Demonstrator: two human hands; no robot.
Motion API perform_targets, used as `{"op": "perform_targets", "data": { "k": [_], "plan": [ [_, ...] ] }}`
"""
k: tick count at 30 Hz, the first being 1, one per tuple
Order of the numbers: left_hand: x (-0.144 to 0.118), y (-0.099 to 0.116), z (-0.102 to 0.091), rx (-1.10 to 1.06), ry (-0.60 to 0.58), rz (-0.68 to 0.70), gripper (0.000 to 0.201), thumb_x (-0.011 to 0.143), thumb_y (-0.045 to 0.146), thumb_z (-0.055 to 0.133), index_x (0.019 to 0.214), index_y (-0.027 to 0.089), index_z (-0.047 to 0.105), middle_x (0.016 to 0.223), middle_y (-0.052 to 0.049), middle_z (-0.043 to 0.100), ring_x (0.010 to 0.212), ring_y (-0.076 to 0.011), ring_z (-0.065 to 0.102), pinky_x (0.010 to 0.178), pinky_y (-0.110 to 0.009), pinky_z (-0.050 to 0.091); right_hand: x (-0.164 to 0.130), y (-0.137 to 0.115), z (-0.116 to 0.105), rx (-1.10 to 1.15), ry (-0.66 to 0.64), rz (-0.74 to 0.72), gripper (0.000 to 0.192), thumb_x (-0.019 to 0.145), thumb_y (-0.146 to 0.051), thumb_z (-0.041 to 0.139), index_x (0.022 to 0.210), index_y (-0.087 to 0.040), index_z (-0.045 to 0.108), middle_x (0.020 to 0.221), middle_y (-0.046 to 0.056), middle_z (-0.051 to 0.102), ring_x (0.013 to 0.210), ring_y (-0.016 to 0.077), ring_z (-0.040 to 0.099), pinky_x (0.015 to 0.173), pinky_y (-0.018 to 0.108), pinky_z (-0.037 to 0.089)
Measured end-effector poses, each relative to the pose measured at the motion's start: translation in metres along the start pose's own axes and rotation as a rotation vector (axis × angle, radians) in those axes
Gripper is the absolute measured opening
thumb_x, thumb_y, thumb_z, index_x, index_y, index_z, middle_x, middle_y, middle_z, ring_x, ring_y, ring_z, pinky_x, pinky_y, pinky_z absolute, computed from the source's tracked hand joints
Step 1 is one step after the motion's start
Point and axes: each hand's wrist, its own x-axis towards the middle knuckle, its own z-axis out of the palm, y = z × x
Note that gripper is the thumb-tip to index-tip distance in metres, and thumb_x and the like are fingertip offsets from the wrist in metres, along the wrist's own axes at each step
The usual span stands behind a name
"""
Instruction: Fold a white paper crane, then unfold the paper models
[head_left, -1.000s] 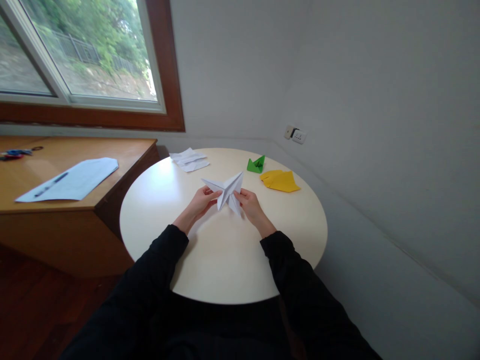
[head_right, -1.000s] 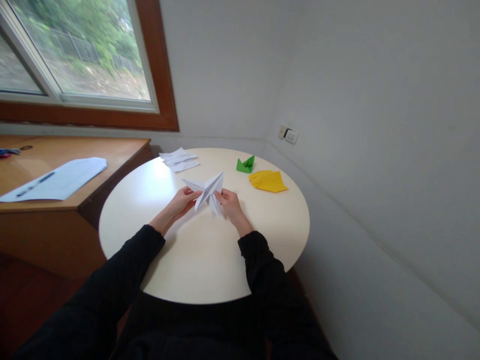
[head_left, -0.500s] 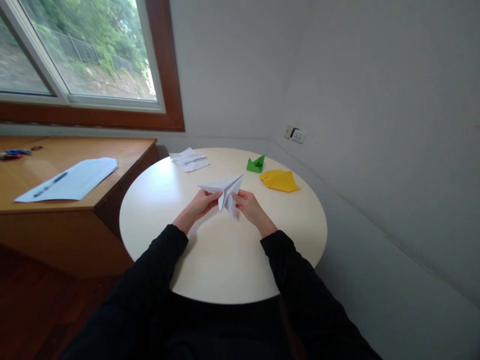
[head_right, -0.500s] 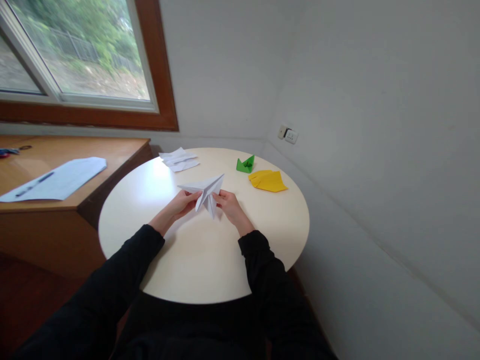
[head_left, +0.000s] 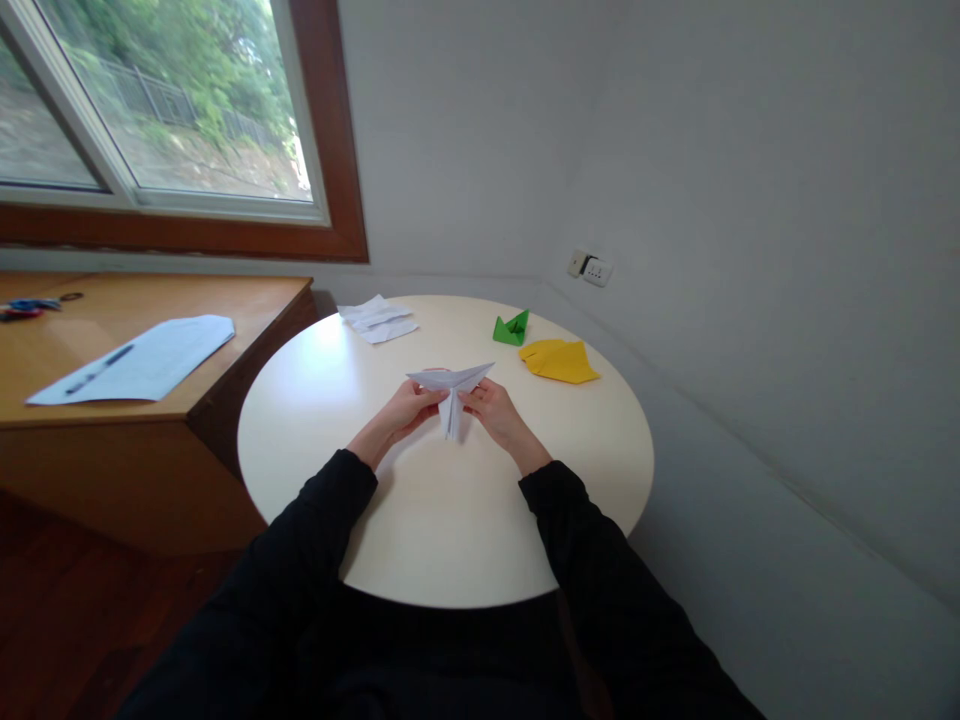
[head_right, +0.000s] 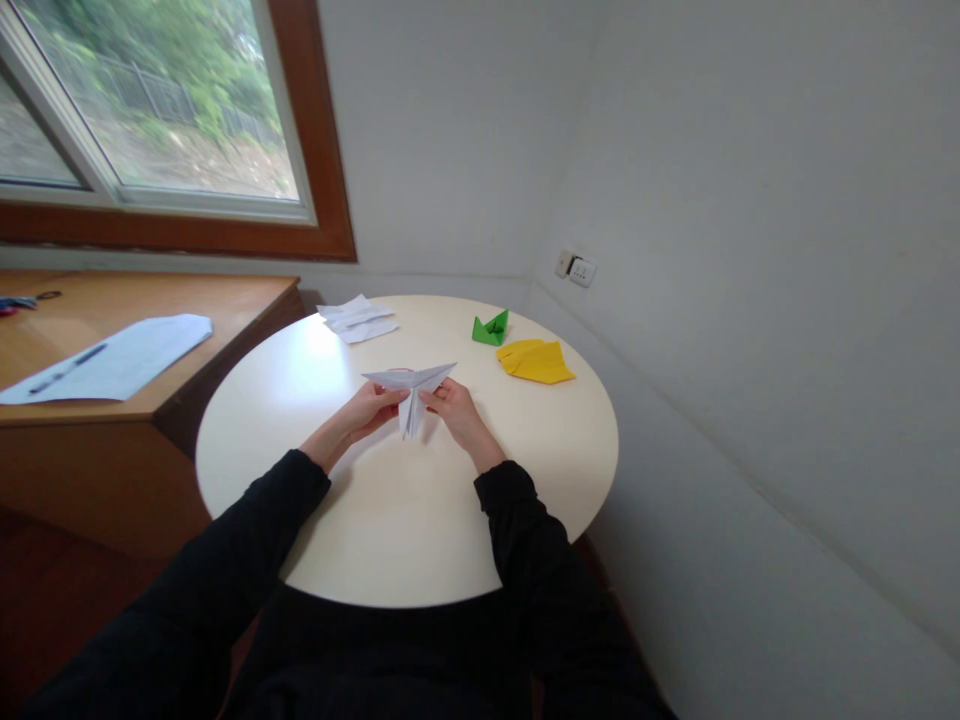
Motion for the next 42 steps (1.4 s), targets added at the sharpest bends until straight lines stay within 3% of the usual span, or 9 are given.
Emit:
{"op": "perform_targets", "data": {
  "k": [19,24,29,42],
  "plan": [
    [0.001,-0.003,-0.004,0.002,-0.079,-0.040,0.030,0.060,0.019,0.078,0.087,0.015,0.065,0.085,-0.004,0.066,0.075,-0.0134,0.059,0.071,-0.026,0.045,0.002,0.000,0.000,-0.062,0.044,-0.079,0.035,0.058,-0.029,0.077,0.088,-0.021,0.061,0.093,0.004,0.069,0.088,0.0189,0.061,0.082,0.035,0.046],
    [0.002,-0.004,-0.006,-0.002,-0.030,-0.032,0.029,0.060,0.021,0.079,0.086,0.014,0.067,0.087,-0.006,0.068,0.075,-0.0136,0.059,0.070,-0.025,0.045,0.001,0.000,-0.001,-0.084,0.079,-0.043,0.031,0.057,-0.031,0.076,0.083,-0.020,0.062,0.085,0.002,0.069,0.081,0.0166,0.061,0.079,0.033,0.045],
    [0.005,-0.004,-0.009,-0.011,-0.074,-0.033,0.025,0.063,0.025,0.077,0.082,0.010,0.069,0.081,-0.008,0.069,0.073,-0.0158,0.060,0.072,-0.027,0.044,0.001,0.000,-0.001,-0.101,0.077,-0.015,0.030,0.056,-0.033,0.076,0.080,-0.019,0.065,0.078,0.001,0.068,0.072,0.0148,0.059,0.072,0.030,0.044],
    [0.007,-0.009,-0.014,-0.014,-0.065,-0.115,0.025,0.062,0.028,0.078,0.078,0.010,0.069,0.075,-0.007,0.068,0.067,-0.0140,0.059,0.067,-0.026,0.042,0.001,0.002,0.000,-0.101,0.091,-0.010,0.029,0.057,-0.030,0.075,0.082,-0.020,0.066,0.081,0.002,0.069,0.075,0.0156,0.058,0.072,0.030,0.041]
  ]
}}
